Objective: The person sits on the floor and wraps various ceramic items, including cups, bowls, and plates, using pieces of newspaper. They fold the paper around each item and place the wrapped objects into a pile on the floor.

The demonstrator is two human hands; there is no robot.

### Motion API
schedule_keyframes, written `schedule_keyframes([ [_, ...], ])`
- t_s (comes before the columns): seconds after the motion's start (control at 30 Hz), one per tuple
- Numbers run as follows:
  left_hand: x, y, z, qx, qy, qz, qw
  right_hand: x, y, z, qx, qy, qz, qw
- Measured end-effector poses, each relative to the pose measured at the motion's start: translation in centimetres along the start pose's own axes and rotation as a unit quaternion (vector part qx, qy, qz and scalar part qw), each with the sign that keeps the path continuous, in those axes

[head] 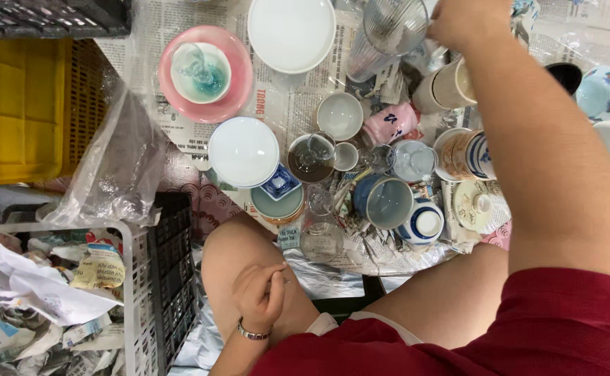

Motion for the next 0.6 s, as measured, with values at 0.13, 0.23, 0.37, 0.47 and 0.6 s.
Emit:
schedule_keyframes([
  [0.13,0.1,-0.3,-0.1,0.013,-0.002,-0.002,1.000,1.0,-2.4,-1.8,0.010,0.011,0.041,0.999],
  [0.23,0.3,-0.5,-0.4,0.009,-0.001,-0.001,1.000,0.7,-3.4,-3.3,0.017,0.020,0.017,1.000],
  [0.37,0.1,-0.4,-0.8,0.013,-0.005,-0.001,1.000,0.0,-4.3,-4.6,0.027,0.023,0.047,0.998],
  [0.47,0.0,-0.5,-1.1,0.017,-0.001,0.008,1.000,-0.3,-4.6,-5.1,0.038,0.023,0.059,0.997],
  [0.6,-0.3,-0.4,-1.2,0.016,-0.004,0.013,1.000,0.1,-5.1,-4.7,0.062,0.038,0.104,0.992],
])
Point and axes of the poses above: each hand's wrist, its own z-axis towards the middle knuckle, its own y-axis out of the palm, x = y × z, the point moved 6 cm from there along z, towards the middle knuckle, and after that the axes turned 6 degrees about x, right-handed, at the moved point
